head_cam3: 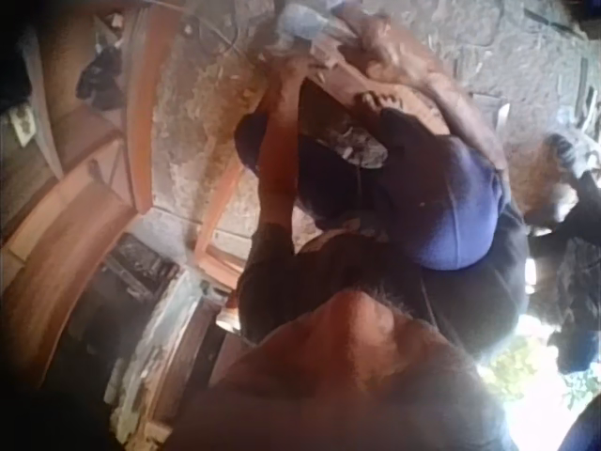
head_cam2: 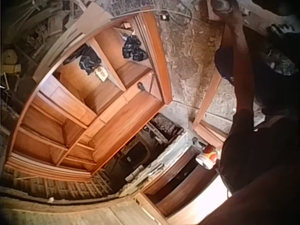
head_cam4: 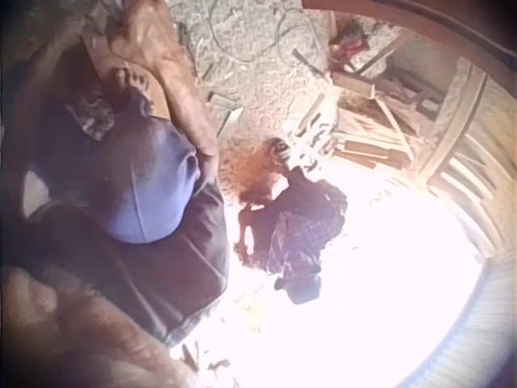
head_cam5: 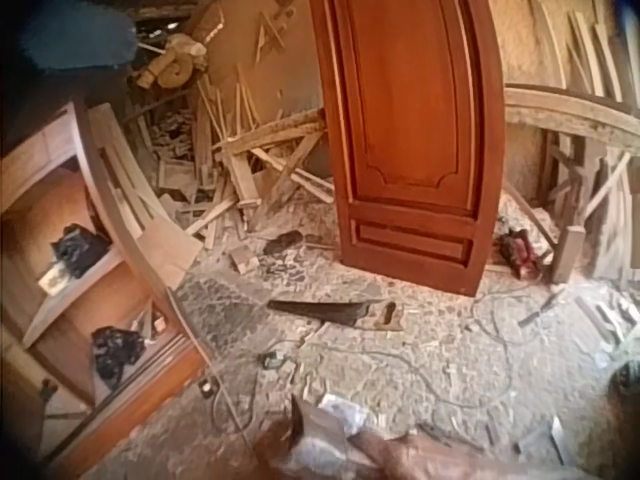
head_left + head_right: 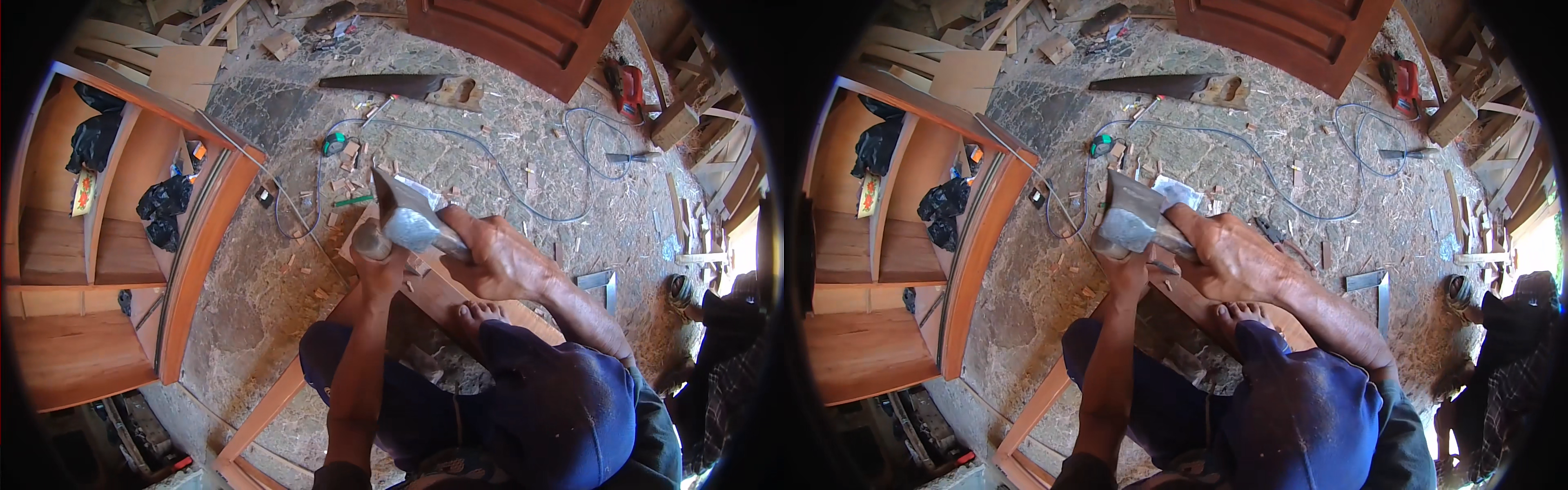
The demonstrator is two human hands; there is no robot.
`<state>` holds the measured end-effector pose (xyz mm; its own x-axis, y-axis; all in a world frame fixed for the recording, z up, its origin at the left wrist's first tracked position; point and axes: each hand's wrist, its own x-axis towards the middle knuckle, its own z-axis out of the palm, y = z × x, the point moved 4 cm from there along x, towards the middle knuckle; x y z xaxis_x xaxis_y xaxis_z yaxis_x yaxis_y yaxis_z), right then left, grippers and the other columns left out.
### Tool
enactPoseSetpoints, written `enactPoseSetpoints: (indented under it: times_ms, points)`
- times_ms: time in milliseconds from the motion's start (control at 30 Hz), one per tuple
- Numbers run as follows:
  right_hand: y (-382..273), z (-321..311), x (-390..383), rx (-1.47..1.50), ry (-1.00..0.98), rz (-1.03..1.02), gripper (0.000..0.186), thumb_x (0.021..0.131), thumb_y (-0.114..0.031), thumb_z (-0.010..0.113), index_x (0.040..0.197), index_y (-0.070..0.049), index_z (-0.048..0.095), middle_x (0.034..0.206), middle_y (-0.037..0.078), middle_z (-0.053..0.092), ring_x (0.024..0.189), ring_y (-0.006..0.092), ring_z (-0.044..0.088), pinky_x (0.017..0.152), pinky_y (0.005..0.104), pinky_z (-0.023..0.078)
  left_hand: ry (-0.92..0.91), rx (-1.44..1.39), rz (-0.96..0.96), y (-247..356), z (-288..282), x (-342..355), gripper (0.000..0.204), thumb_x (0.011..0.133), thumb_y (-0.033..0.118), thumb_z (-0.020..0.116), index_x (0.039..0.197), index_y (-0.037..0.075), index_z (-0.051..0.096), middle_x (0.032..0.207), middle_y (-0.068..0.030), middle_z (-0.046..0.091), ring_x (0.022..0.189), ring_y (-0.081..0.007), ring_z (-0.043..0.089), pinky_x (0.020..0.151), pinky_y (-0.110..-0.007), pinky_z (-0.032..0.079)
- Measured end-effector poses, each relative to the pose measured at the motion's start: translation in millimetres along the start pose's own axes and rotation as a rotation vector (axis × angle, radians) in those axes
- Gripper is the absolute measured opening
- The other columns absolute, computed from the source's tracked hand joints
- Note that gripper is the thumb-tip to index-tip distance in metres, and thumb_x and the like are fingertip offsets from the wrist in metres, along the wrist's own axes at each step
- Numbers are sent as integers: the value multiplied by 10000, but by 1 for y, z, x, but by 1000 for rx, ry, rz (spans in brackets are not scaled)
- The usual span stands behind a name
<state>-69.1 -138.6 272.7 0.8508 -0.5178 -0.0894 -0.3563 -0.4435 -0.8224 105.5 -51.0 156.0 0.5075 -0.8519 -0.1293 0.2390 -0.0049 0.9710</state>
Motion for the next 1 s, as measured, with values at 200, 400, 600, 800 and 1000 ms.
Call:
enactPoseSetpoints:
  times_ms: [200,400,600,800,1000]
  points:
    - [14,-7,-11,77,21,89,404,873,-125,687,1247,-54,553,784,255,680,783,437,704,658,479,528,-101,292,443,-6,1,5,169,817,16,741,970,-23,678,844,-70,689,734,-140,649,625,-312,512]
    - [19,1,-5,-7,16,53,410,877,-131,687,1254,-45,550,799,251,688,786,425,711,667,477,534,-112,342,494,5,10,-1,212,814,17,728,1014,-36,677,896,-79,706,796,-165,661,686,-340,529]
    - [17,3,-6,15,18,52,407,875,-120,687,1249,-37,548,820,251,692,807,431,709,676,478,535,-19,283,419,3,-2,5,169,739,8,740,837,-4,603,752,-60,660,633,-148,639,552,-326,497]
    - [14,4,-6,49,10,84,398,869,-120,692,1235,-41,558,822,253,692,814,434,709,675,478,531,-79,466,517,-11,-1,-3,208,723,31,742,876,6,605,743,-72,643,600,-186,620,539,-356,481]
    - [19,3,-5,7,35,58,389,870,-130,695,1225,-49,558,838,258,689,818,443,701,679,482,530,-69,330,394,0,4,0,183,782,39,758,933,-20,675,832,-92,710,730,-170,678,640,-342,524]
